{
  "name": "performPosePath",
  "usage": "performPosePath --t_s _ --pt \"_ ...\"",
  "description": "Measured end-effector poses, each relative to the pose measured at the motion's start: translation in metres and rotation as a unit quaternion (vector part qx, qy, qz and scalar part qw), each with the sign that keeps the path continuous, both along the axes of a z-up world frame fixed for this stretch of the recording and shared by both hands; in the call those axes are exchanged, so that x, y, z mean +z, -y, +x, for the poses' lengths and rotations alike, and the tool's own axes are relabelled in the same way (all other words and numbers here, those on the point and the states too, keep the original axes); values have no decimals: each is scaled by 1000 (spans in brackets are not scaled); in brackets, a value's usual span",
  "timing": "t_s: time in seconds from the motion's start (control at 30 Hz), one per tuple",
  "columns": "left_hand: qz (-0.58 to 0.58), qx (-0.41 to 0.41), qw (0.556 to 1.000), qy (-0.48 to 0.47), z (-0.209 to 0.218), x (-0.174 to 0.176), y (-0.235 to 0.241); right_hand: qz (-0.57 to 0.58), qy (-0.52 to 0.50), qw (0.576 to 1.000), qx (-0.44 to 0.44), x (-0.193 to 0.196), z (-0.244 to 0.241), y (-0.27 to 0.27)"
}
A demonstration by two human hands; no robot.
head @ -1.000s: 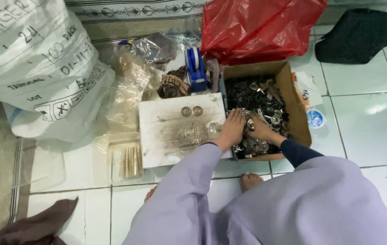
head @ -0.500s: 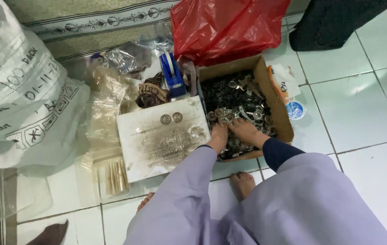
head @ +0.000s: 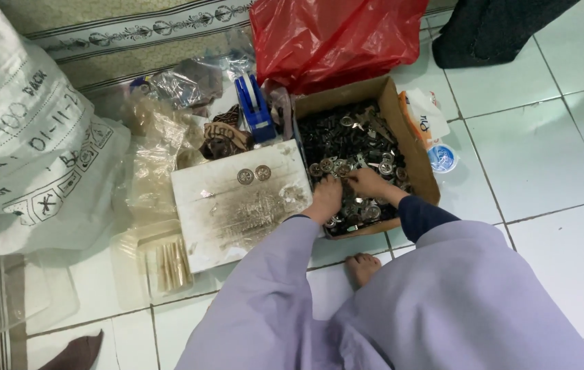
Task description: The person sits on the floor and sorts small metal parts from a cardboard box onto a white tray. They handle the parts by hand, picking them up and arranging them in rows on the tray.
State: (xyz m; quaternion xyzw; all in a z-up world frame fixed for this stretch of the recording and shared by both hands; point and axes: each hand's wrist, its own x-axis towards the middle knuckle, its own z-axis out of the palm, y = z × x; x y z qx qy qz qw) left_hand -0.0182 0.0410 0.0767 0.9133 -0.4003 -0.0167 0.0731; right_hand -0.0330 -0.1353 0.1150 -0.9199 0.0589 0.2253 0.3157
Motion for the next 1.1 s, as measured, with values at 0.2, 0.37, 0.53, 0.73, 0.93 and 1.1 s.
performPosePath --t_s 0.2,0.37,0.53,0.73,0.93,1.1 --pt "-214 59 899 -378 45 38 8 268 -79 917 -286 83 -4 -4" --pt "-289 107 822 -479 55 72 -9 319 -112 884 -324 96 0 -2" --pt "-318 140 808 -477 56 71 -14 350 -119 867 -333 94 8 -13" --pt "-374 166 798 -443 98 87 -58 429 -80 845 -309 109 43 -43" --pt "-257 134 930 -225 114 186 -186 288 48 932 -215 113 65 -112" --pt "-106 123 986 -40 121 149 -273 167 116 977 -58 102 79 -172"
